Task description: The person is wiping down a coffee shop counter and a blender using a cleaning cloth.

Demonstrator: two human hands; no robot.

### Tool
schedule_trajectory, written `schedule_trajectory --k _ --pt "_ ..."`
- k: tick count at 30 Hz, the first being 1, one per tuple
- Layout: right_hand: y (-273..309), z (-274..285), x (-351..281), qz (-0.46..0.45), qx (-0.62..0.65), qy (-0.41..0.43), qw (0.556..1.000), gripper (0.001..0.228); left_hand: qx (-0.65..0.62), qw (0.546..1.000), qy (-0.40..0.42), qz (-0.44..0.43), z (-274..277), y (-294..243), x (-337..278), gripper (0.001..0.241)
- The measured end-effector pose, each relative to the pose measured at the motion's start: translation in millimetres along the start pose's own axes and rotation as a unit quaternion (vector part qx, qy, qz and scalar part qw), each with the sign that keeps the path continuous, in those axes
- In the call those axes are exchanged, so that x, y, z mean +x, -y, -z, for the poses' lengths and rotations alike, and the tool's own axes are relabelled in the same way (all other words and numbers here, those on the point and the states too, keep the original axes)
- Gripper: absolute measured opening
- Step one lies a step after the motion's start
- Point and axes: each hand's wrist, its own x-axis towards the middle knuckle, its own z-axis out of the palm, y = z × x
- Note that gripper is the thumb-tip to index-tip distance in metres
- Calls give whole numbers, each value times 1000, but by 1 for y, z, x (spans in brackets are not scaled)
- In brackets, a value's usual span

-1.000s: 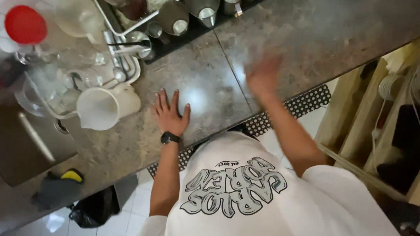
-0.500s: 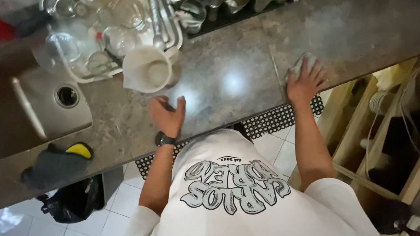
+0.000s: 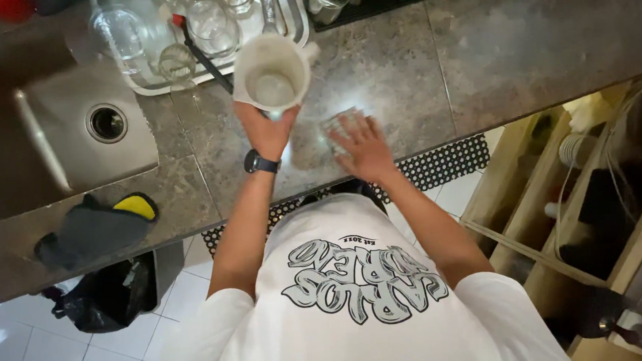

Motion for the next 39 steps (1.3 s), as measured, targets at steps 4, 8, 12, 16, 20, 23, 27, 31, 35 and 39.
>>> schedule_trajectory --k 4,8,12,16,20,23,27,31,35,39 --pt "-59 0 -2 -19 -103 -119 987 56 -52 996 68 10 28 -53 7 43" --pt "-56 14 21 -238 -53 -27 969 59 -38 996 81 9 60 -61 -18 45" --pt "-5 -14 49 -128 -16 -3 992 67 -18 995 93 10 93 -62 -33 47" --pt "45 -44 74 29 6 6 1000 72 -3 995 99 12 116 -53 -31 49" --pt "45 -32 119 -32 47 94 994 67 8 995 96 11 124 -46 -27 51" --pt "45 -30 148 -78 16 87 993 69 15 996 89 10 122 -44 -26 53" --pt "56 -54 147 34 55 69 996 64 24 996 89 3 119 -43 -24 55" --pt "36 -33 106 75 60 61 993 53 23 996 91 0 120 -43 -26 57" --pt "-17 -22 97 -63 -10 36 997 60 25 996 88 -2 118 -41 -28 60" --pt "-20 -50 123 -146 -56 14 988 69 31 995 93 -3 105 -40 -29 62"
